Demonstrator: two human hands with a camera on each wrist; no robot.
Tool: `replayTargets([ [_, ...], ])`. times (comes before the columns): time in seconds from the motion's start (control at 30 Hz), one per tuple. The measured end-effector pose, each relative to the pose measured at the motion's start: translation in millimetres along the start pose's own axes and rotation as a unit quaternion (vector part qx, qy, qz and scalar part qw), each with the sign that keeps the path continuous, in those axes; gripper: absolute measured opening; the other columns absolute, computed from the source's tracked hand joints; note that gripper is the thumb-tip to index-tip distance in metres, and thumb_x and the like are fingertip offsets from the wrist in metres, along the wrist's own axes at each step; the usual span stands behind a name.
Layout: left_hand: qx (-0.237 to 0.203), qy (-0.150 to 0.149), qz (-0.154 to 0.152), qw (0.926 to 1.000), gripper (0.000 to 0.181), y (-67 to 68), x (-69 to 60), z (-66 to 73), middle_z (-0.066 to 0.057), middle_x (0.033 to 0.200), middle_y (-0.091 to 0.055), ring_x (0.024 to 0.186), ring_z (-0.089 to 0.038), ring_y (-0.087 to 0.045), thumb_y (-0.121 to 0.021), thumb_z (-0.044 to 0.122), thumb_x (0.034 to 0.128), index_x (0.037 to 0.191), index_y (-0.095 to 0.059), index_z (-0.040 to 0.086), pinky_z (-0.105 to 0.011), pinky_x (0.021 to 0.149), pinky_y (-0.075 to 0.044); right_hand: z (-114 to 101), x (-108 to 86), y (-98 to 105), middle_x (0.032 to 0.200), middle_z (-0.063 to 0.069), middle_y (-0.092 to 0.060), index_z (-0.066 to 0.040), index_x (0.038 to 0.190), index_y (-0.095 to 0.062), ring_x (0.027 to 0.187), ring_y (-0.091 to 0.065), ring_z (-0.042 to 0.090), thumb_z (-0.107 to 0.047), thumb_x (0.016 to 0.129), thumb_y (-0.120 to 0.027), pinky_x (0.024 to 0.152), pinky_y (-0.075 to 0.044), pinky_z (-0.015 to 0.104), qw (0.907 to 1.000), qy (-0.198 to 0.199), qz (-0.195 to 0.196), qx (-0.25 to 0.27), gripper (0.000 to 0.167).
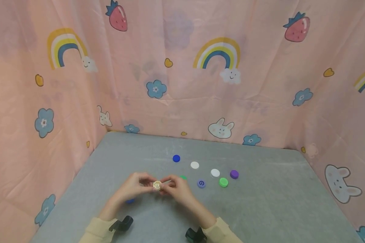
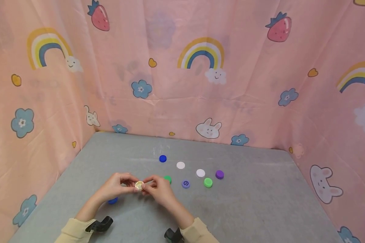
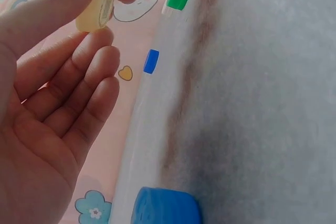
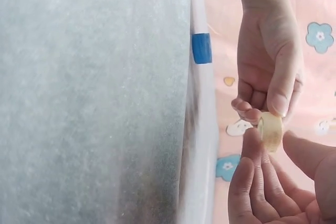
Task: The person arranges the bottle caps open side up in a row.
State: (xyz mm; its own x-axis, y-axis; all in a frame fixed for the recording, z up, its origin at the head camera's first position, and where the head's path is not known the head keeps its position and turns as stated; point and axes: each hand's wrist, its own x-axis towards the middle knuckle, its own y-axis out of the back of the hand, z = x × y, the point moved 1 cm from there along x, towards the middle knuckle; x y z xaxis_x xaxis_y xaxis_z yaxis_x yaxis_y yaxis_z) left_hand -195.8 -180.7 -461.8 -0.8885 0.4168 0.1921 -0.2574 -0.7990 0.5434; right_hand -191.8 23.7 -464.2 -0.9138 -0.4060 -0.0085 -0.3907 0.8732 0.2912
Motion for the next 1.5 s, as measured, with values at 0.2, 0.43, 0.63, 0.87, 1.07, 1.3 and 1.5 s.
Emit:
replayTargets([
  [0.2, 0.0, 0.02, -0.003, 0.9998, 0.019, 1.0, -3.8, -2.0, 0.004, 0.08, -0.068, 0.073, -0.004, -0.06, -0.078, 0.025, 0.0783, 0.093, -0.074, 0.013, -0.023, 0.068, -0.05, -2.7, -2.7, -0.8, 0.087, 0.01, -0.073, -0.005, 0.102, -0.068, 0.076, -0.069, 0.014, -0.019, 0.083, -0.073, 0.064, -0.052, 0.02, 0.9979, 0.03, -0.002, -0.057, 0.024],
  [0.43, -0.002, 0.026, -0.01, 0.9996, 0.02, 3.3, -9.2, 8.6, -0.001, 0.083, -0.071, 0.074, -0.003, -0.06, -0.077, 0.021, 0.0794, 0.095, -0.074, 0.01, -0.023, 0.07, -0.05, -4.0, -2.8, -1.8, 0.089, 0.012, -0.072, -0.003, 0.099, -0.069, 0.079, -0.07, 0.021, -0.019, 0.081, -0.075, 0.066, -0.052, 0.019, 0.9961, 0.052, 0.0, -0.071, 0.024],
  [0.63, -0.005, 0.036, -0.013, 0.9993, 0.02, 9.1, -13.6, 35.9, -0.008, 0.085, -0.071, 0.075, -0.005, -0.061, -0.076, 0.013, 0.0798, 0.097, -0.073, 0.003, -0.023, 0.071, -0.05, -2.2, -1.7, -3.1, 0.09, 0.012, -0.073, -0.003, 0.099, -0.069, 0.08, -0.07, 0.022, -0.017, 0.08, -0.076, 0.066, -0.053, 0.019, 0.9968, 0.052, 0.0, -0.06, 0.025],
  [0.87, -0.021, 0.038, -0.01, 0.999, 0.022, 4.4, -14.0, 18.0, -0.009, 0.088, -0.071, 0.076, -0.005, -0.063, -0.075, 0.013, 0.0799, 0.099, -0.072, 0.003, -0.023, 0.072, -0.05, -1.6, -1.3, -5.6, 0.089, 0.009, -0.073, -0.006, 0.097, -0.07, 0.077, -0.069, 0.018, -0.017, 0.079, -0.077, 0.065, -0.052, 0.019, 0.9956, 0.051, 0.001, -0.079, 0.022],
  [1.07, -0.038, 0.047, -0.008, 0.9981, 0.024, -1.0, -14.1, -8.9, -0.004, 0.086, -0.071, 0.075, -0.005, -0.064, -0.079, 0.02, 0.0773, 0.098, -0.072, 0.01, -0.024, 0.07, -0.052, -1.1, -1.4, -7.2, 0.088, 0.009, -0.073, -0.006, 0.096, -0.07, 0.075, -0.069, 0.014, -0.018, 0.078, -0.077, 0.065, -0.052, 0.018, 0.9939, 0.062, -0.004, -0.091, 0.023],
  [1.3, -0.048, 0.036, -0.014, 0.9981, 0.025, 2.7, -18.7, -12.7, -0.002, 0.089, -0.07, 0.077, -0.008, -0.065, -0.08, 0.025, 0.0756, 0.095, -0.071, 0.013, -0.025, 0.071, -0.053, -2.4, 0.5, -10.9, 0.086, 0.007, -0.072, -0.006, 0.096, -0.07, 0.073, -0.067, 0.011, -0.017, 0.079, -0.077, 0.064, -0.052, 0.018, 0.9933, 0.054, -0.02, -0.1, 0.022],
  [1.5, -0.031, 0.034, -0.013, 0.9989, 0.024, 7.6, -23.8, -11.9, 0.003, 0.09, -0.07, 0.079, -0.007, -0.065, -0.08, 0.029, 0.0749, 0.095, -0.073, 0.018, -0.024, 0.073, -0.053, -4.4, 1.4, -15.9, 0.084, 0.006, -0.072, -0.004, 0.095, -0.07, 0.07, -0.066, 0.008, -0.017, 0.078, -0.078, 0.062, -0.051, 0.017, 0.9918, 0.054, -0.025, -0.113, 0.022],
])
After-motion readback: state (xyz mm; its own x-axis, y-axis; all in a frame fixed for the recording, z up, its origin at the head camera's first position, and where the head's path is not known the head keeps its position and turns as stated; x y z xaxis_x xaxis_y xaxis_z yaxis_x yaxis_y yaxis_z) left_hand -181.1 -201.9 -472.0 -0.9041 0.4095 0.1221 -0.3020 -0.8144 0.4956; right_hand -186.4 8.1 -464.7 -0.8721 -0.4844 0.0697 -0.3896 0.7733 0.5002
